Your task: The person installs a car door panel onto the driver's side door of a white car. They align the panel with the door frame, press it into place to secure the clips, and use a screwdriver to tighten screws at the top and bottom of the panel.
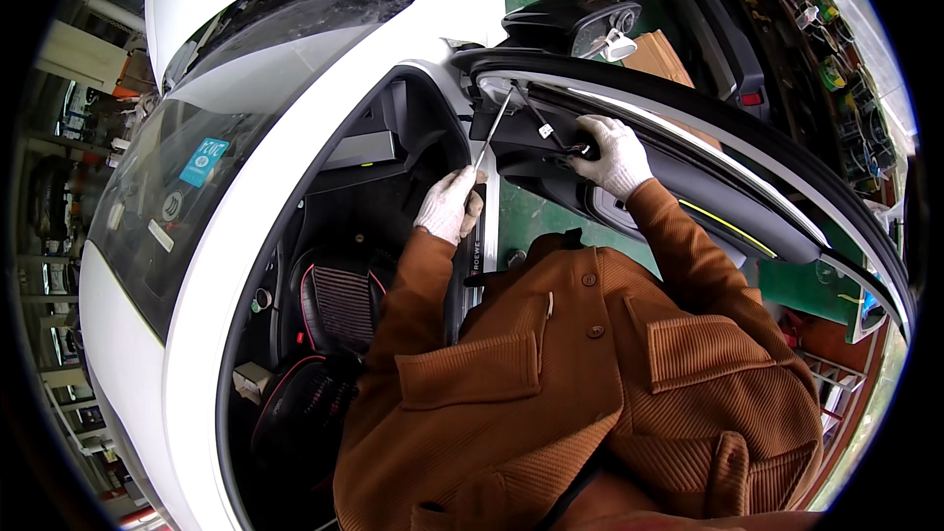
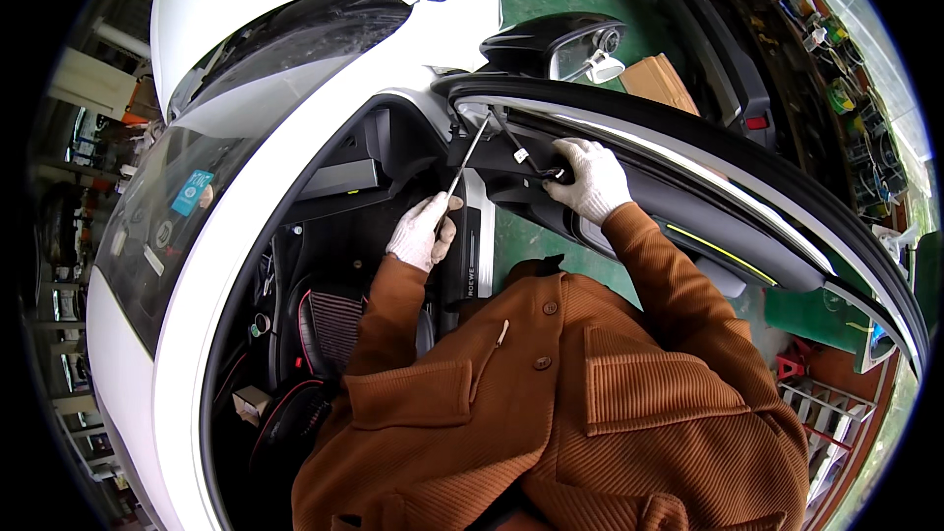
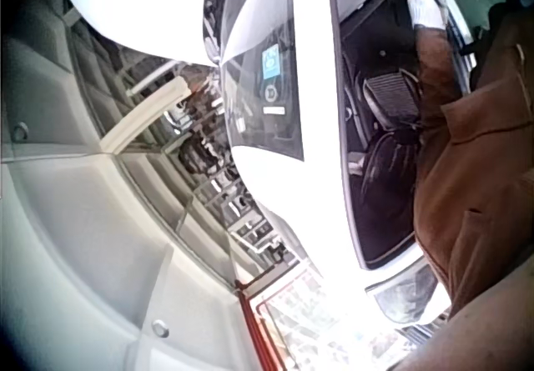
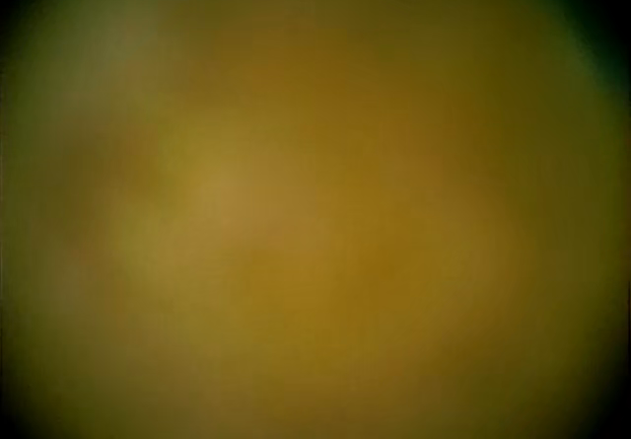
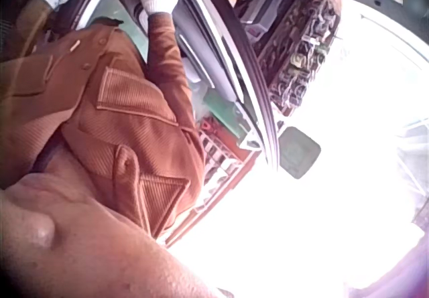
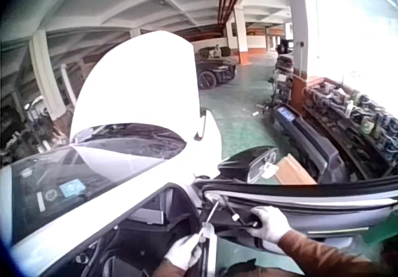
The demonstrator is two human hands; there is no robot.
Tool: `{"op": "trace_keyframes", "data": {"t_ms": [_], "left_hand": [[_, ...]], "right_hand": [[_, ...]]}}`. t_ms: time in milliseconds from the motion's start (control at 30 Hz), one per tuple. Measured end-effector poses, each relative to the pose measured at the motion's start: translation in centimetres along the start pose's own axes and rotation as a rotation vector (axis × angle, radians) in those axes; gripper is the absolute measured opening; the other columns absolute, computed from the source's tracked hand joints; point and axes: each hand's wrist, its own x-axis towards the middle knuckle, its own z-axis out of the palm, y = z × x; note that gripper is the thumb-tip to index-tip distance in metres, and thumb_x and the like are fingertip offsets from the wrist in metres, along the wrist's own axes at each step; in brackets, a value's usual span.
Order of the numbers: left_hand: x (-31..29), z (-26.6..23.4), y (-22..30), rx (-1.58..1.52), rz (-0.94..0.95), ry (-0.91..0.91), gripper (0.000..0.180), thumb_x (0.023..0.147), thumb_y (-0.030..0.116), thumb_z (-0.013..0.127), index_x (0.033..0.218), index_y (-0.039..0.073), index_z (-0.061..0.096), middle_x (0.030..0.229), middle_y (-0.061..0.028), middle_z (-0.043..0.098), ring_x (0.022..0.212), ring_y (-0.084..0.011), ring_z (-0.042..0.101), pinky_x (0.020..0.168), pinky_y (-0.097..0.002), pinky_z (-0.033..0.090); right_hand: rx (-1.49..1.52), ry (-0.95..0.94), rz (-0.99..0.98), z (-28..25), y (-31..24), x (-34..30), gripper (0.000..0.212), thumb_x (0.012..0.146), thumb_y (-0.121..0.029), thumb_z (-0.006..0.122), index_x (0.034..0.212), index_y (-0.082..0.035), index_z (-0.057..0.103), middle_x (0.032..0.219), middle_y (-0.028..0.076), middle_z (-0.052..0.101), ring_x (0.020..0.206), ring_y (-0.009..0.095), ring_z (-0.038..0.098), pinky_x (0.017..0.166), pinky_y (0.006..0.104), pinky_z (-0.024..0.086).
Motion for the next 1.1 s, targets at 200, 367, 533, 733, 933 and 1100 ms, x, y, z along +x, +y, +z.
{"op": "trace_keyframes", "data": {"t_ms": [200, 367, 533, 733, 933, 1100], "left_hand": [[0.6, 1.0, -1.2, -0.045, 0.007, 0.007, 0.04, 0.111, 0.043, 0.057, 0.116, 0.006, 0.071, 0.061, -0.0013, 0.056, 0.038, -0.0095, 0.039, 0.037, -0.026, 0.029], [0.1, 1.7, -0.9, -0.036, 0.013, 0.053, 0.041, 0.11, 0.042, 0.059, 0.122, 0.004, 0.069, 0.063, -0.0009, 0.056, 0.038, -0.0098, 0.037, 0.037, -0.0254, 0.031], [1.5, 1.3, -2.9, 0.376, 0.286, 0.294, 0.043, 0.104, 0.04, 0.069, 0.126, 0.004, 0.068, 0.077, -0.008, 0.071, 0.052, -0.0177, 0.061, 0.048, -0.0313, 0.048], [0.7, 5.5, -3.9, 1.155, 0.614, 0.718, 0.049, 0.106, 0.037, 0.064, 0.141, 0.004, 0.063, 0.13, -0.0205, 0.074, 0.117, -0.0392, 0.072, 0.101, -0.0442, 0.056], [0.8, 4.1, -4.7, 0.649, 0.885, 0.761, 0.047, 0.113, 0.034, 0.048, 0.134, -0.004, 0.065, 0.136, -0.0205, 0.068, 0.126, -0.033, 0.066, 0.109, -0.0392, 0.052], [-1.1, 1.5, -5.6, -0.168, 0.318, 0.477, 0.051, 0.113, 0.049, 0.046, 0.132, 0.004, 0.064, 0.112, -0.0131, 0.072, 0.1, -0.0252, 0.069, 0.09, -0.0361, 0.055]], "right_hand": [[0.022, 0.115, -0.125, -0.8, 1.6, -2.1, 0.058, 0.075, -0.028, 0.083, 0.126, -0.004, 0.071, 0.132, 0.015, 0.071, 0.124, 0.036, 0.064, 0.11, 0.0451, 0.05], [0.158, 0.268, -0.209, -1.2, 1.7, -4.5, 0.049, 0.076, -0.022, 0.084, 0.121, -0.006, 0.071, 0.125, 0.013, 0.072, 0.119, 0.036, 0.065, 0.104, 0.0461, 0.051], [0.416, 0.252, -0.275, 1.8, -0.2, -8.2, 0.032, 0.083, -0.021, 0.082, 0.111, -0.008, 0.072, 0.109, 0.011, 0.074, 0.104, 0.035, 0.068, 0.097, 0.0444, 0.055], [0.744, -0.329, 0.095, 8.8, -4.6, -4.8, 0.054, 0.102, -0.048, 0.065, 0.129, -0.001, 0.072, 0.107, 0.018, 0.079, 0.101, 0.032, 0.076, 0.091, 0.0398, 0.059], [1.165, -0.651, 0.264, 11.8, -9.6, 2.2, 0.048, 0.096, -0.051, 0.073, 0.096, -0.004, 0.074, 0.073, 0.004, 0.067, 0.065, 0.015, 0.059, 0.059, 0.0337, 0.046], [1.379, -0.612, 0.449, 12.2, -10.4, 2.0, 0.029, 0.089, -0.03, 0.083, 0.098, -0.005, 0.072, 0.069, 0.003, 0.063, 0.058, 0.012, 0.055, 0.053, 0.0292, 0.041]]}}
